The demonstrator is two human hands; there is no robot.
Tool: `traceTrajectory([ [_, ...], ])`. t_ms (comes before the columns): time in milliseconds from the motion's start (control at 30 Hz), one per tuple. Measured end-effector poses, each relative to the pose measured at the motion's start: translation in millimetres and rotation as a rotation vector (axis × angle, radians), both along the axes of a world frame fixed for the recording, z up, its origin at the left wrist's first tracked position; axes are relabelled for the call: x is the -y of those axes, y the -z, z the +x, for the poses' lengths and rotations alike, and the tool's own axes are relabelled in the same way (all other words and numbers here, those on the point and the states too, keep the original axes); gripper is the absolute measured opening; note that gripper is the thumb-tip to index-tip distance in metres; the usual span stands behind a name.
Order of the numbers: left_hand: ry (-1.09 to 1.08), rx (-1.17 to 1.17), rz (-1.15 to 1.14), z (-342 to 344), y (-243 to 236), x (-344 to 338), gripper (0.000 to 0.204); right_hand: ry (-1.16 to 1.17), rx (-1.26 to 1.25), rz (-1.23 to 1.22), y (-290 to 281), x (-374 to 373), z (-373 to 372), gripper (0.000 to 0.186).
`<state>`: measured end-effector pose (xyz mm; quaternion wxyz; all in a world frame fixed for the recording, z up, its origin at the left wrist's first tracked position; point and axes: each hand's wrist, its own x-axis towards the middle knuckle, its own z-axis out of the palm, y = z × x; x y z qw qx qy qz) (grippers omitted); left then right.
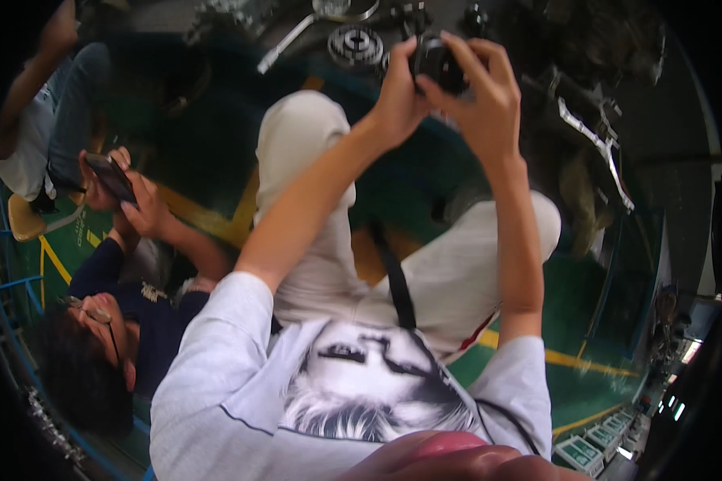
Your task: The person picks up and holds various gears and bearing components by hand, turning them over and aligning different parts together over a workbench.
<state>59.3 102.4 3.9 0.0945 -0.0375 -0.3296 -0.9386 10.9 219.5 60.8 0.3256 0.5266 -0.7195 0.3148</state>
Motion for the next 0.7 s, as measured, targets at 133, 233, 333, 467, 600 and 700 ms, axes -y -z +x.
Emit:
traceTrajectory([
  [133, 0.006, 0.024, 0.064, 0, 7, -5, 0.06, 0.014, 0.104, -0.02, 7, -3, 12, 0.059],
  [233, -0.015, -0.029, 0.041, 2, 3, -3, 0.062, 0.01, 0.026, -0.048, 3, 1, 11, 0.058],
  [333, -0.056, -0.007, 0.014, 2, 1, 1, 0.063, 0.03, -0.066, -0.044, 5, 1, 9, 0.058],
  [467, 0.006, -0.026, 0.04, 1, 4, 3, 0.063, 0.048, -0.051, -0.077, 9, 4, 10, 0.059],
  [600, 0.026, -0.029, 0.034, 6, 2, 2, 0.059, 0.055, -0.017, -0.136, 12, 7, 11, 0.06],
  [700, 0.025, -0.062, 0.039, 3, 3, 0, 0.057, 0.055, 0.028, -0.135, 15, 6, 10, 0.059],
])
